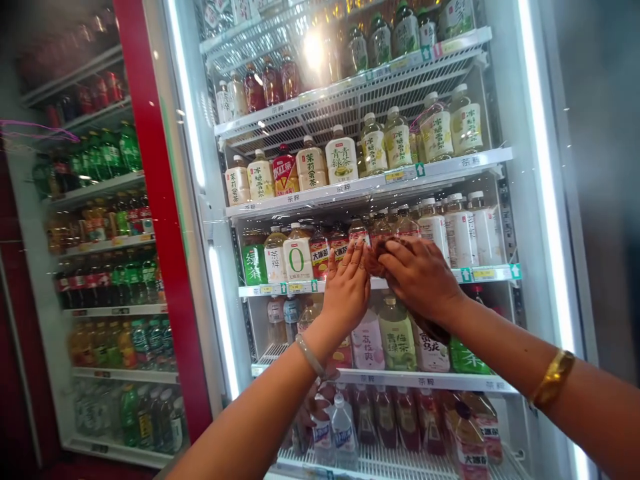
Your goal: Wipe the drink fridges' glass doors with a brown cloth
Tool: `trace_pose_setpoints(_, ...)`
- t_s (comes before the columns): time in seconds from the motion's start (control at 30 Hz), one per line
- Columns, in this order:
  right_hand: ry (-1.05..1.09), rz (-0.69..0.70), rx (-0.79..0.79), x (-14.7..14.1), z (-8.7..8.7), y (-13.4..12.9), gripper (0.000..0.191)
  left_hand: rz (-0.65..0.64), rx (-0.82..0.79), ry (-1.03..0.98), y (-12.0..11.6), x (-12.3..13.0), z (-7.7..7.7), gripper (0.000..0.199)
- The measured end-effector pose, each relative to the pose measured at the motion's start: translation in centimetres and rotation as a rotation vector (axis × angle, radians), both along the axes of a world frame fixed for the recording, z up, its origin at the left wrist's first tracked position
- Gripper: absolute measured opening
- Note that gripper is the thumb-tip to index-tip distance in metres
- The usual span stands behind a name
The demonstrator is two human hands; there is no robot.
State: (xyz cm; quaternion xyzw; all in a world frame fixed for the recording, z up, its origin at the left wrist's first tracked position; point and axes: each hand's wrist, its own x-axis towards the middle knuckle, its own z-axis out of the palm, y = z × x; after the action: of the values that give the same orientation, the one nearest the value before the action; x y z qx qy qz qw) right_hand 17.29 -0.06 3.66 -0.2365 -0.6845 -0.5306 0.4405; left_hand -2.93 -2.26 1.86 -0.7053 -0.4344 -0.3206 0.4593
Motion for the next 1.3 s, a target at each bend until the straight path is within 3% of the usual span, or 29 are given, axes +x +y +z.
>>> trace_pose_setpoints(0.1,-0.11,0.036,0.026,2.2,-0.3,0.5,0.025,-0.001,0.012,0.024,-0.1,-0.9,0.0,0.062)
trace_pose_setpoints(0.17,-0.005,0.021,0.009,2.8,0.6,0.8,0.025,0.001,0.018,0.026,0.0,-1.1,0.0,0.063)
trace_pose_setpoints(0.27,0.241,-0.044,-0.016,1.3,2.5,0.8,0.027,0.002,0.024,0.017,0.2,-1.1,0.0,0.064)
trace_pose_setpoints(0.33,0.273,-0.057,-0.029,-0.5,2.8,0.5,0.03,0.002,0.033,-0.001,0.3,-1.1,-0.1,0.064)
trace_pose_setpoints(0.43,0.122,-0.016,-0.025,-2.1,1.2,-0.3,0.026,0.004,0.042,-0.027,0.1,-1.5,-0.1,0.064)
trace_pose_setpoints(0.57,-0.195,0.032,0.012,0.0,-1.2,-0.4,0.021,0.011,0.027,0.013,-0.1,-3.0,0.0,0.065)
trace_pose_setpoints(0.63,-0.267,0.026,0.027,1.5,-0.9,0.0,0.022,0.015,0.021,0.042,-0.1,-3.5,0.1,0.066)
trace_pose_setpoints(0.7,-0.177,0.005,0.029,2.0,0.3,0.3,0.022,0.014,0.02,0.052,0.0,-3.8,0.2,0.067)
trace_pose_setpoints(0.83,0.117,-0.036,-0.011,-0.9,2.7,0.0,0.025,0.001,0.027,0.0,0.2,-3.3,0.1,0.065)
trace_pose_setpoints(0.97,0.014,0.019,-0.006,-4.1,1.3,-1.0,0.022,-0.006,0.047,-0.056,0.1,-3.7,0.2,0.064)
trace_pose_setpoints(1.07,-0.188,0.066,0.024,-3.3,0.2,-1.0,0.018,-0.005,0.052,-0.018,-0.1,-5.0,0.6,0.066)
trace_pose_setpoints(1.17,-0.184,0.042,0.047,-1.8,1.8,-0.2,0.019,0.005,0.066,0.013,-0.3,-6.3,1.0,0.067)
trace_pose_setpoints(1.3,0.169,0.008,0.031,-3.2,5.9,0.6,0.026,0.021,0.076,-0.004,-0.5,-7.0,1.7,0.066)
